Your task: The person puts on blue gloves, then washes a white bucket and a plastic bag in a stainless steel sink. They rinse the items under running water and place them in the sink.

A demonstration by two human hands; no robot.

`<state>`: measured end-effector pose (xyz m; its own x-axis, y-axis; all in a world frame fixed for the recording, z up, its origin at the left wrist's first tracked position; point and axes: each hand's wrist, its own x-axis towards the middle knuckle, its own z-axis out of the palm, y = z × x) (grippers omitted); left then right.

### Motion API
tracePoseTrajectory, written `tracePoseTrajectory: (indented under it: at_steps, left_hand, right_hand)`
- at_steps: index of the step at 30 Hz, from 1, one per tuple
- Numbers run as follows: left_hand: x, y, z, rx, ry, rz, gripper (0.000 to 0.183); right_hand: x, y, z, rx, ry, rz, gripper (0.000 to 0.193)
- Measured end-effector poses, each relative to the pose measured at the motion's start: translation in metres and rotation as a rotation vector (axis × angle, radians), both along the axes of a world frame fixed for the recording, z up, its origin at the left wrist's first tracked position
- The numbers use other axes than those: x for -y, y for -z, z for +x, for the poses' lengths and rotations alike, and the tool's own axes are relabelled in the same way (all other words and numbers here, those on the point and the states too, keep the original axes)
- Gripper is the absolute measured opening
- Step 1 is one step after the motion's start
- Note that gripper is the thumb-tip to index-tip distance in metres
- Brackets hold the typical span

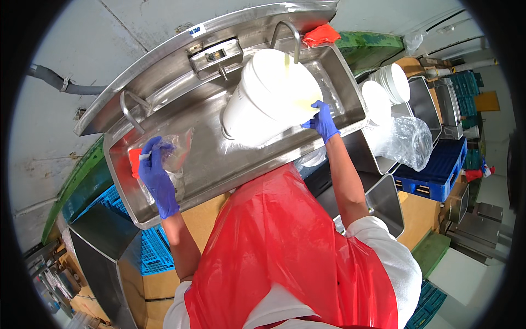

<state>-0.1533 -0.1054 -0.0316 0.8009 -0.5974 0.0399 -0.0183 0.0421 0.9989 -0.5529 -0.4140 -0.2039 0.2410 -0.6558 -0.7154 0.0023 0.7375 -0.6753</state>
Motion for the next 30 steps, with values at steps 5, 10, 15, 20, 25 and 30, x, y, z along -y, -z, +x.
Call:
tracePoseTrajectory:
  at_steps: [5, 10, 15, 20, 25, 30]
  left_hand:
    - [-0.032, 0.001, 0.008, 0.042, -0.024, 0.025, 0.022]
    - [-0.072, 0.007, 0.032, 0.121, -0.142, 0.032, 0.023]
    - [-0.101, 0.010, 0.047, 0.132, -0.165, 0.005, 0.024]
    - [-0.133, 0.010, 0.063, 0.076, -0.143, 0.012, 0.027]
    - [-0.162, 0.026, 0.074, -0.006, -0.172, -0.044, 0.025]
    - [-0.182, 0.036, 0.075, -0.029, -0.201, -0.034, 0.027]
  right_hand:
    - [-0.083, -0.024, 0.046, -0.019, 0.108, -0.240, 0.042]
    - [-0.106, -0.078, 0.052, 0.003, 0.162, -0.692, 0.042]
    - [-0.115, -0.079, 0.071, 0.029, 0.126, -0.724, 0.044]
    - [-0.144, -0.130, 0.103, 0.020, 0.099, -0.751, 0.055]
    - [-0.168, -0.151, 0.136, -0.443, -0.175, -1.222, 0.071]
    - [-0.217, -0.183, 0.189, -0.941, -0.583, -1.582, 0.063]
